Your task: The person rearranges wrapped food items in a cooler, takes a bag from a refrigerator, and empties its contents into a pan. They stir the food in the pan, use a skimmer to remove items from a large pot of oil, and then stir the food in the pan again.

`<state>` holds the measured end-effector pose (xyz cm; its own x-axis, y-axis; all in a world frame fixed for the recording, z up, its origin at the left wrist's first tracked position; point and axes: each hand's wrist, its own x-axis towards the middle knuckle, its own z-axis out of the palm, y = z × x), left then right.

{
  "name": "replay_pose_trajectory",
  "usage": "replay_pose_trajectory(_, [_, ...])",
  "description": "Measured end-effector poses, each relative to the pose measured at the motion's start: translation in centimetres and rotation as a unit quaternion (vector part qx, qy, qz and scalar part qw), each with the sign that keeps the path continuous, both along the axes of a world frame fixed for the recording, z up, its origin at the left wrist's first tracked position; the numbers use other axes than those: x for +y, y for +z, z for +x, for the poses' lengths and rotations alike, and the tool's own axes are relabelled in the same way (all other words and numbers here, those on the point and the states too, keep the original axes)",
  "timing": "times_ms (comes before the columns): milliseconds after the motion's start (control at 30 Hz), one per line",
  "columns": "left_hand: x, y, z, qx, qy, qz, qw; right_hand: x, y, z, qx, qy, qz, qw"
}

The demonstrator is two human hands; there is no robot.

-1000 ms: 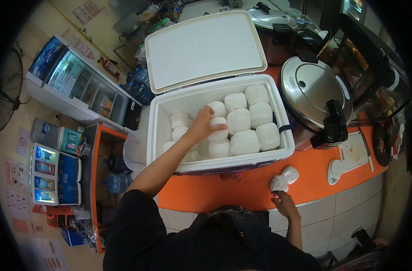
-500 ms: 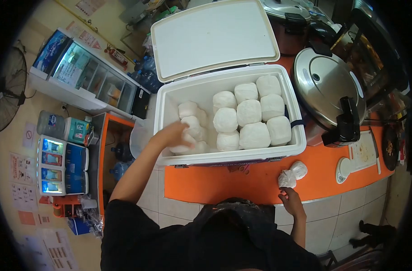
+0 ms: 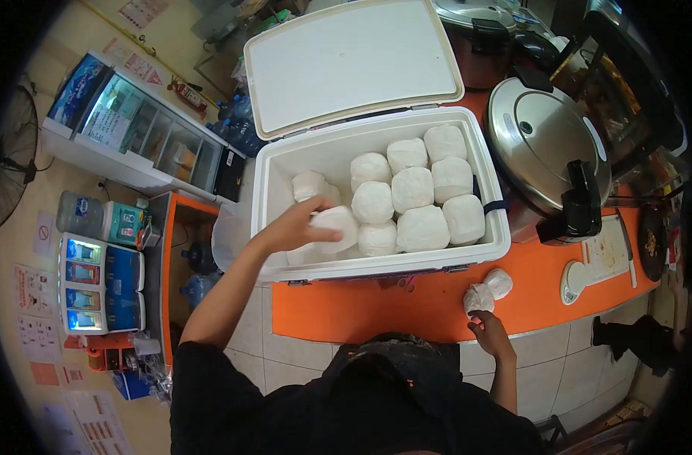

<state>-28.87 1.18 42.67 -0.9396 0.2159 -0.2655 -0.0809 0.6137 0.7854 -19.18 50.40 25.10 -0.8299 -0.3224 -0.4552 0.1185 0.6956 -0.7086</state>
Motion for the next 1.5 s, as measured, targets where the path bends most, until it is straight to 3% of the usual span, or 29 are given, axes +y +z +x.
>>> replay_pose_trajectory(100, [3.7, -2.0, -0.9, -0.111, 0.081, 0.163, 0.977, 0.1, -0.2, -0.1, 0.006, 0.001, -0.006, 1.0])
replay_pose_trajectory(200, [4.6, -4.2, -1.2, -0.018, 0.033, 0.036, 0.999, -0.1, 0.3, 0.0, 0.006, -0.012, -0.01, 1.0])
replay_pose_trajectory(300, [4.6, -3.8, -0.6, 0.031, 0.048, -0.028, 0.998, 0.1, 0.2, 0.4, 0.005, -0.019, -0.004, 1.0])
replay_pose_trajectory(400, [1.1, -4.0, -1.0, 0.051, 0.008, -0.022, 0.998, 0.2, -0.6, 1.1, 0.004, -0.019, -0.014, 1.0])
replay_pose_trajectory(500, [-4.0, -1.7, -1.0, 0.05, -0.133, -0.192, 0.971, -0.1, -0.1, 1.0, 0.011, -0.011, -0.009, 1.0])
replay_pose_trajectory(600, [-5.7, -2.4, 0.1, -0.084, -0.195, -0.235, 0.948, -0.1, -0.4, 0.8, 0.002, -0.011, -0.005, 1.0])
replay_pose_trajectory(700, [-5.0, -2.2, -0.1, -0.187, -0.186, -0.277, 0.924, -0.3, -0.5, 0.6, 0.008, -0.008, -0.004, 1.0])
replay_pose_trajectory(1000, [-4.6, -2.6, -0.1, -0.092, -0.257, -0.375, 0.886, 0.4, 0.1, 0.8, 0.007, -0.015, -0.002, 1.0])
replay_pose_trajectory(1100, [-4.7, -2.0, -0.1, -0.141, -0.231, -0.359, 0.893, 0.7, 0.4, 1.0, 0.008, -0.024, -0.002, 1.0])
replay_pose_trajectory(1300, [-5.1, 1.8, -1.1, -0.124, -0.187, -0.235, 0.946, 0.9, 0.6, 0.9, -0.004, -0.039, -0.004, 0.999])
replay_pose_trajectory(1400, [-5.4, 1.6, -2.6, -0.12, -0.047, 0.005, 0.992, 0.8, 0.4, 0.6, -0.005, -0.032, -0.002, 0.999])
replay_pose_trajectory(1500, [-2.0, 1.1, -6.0, -0.103, 0.157, 0.106, 0.976, 0.1, 0.2, 0.2, -0.011, -0.017, 0.002, 1.0])
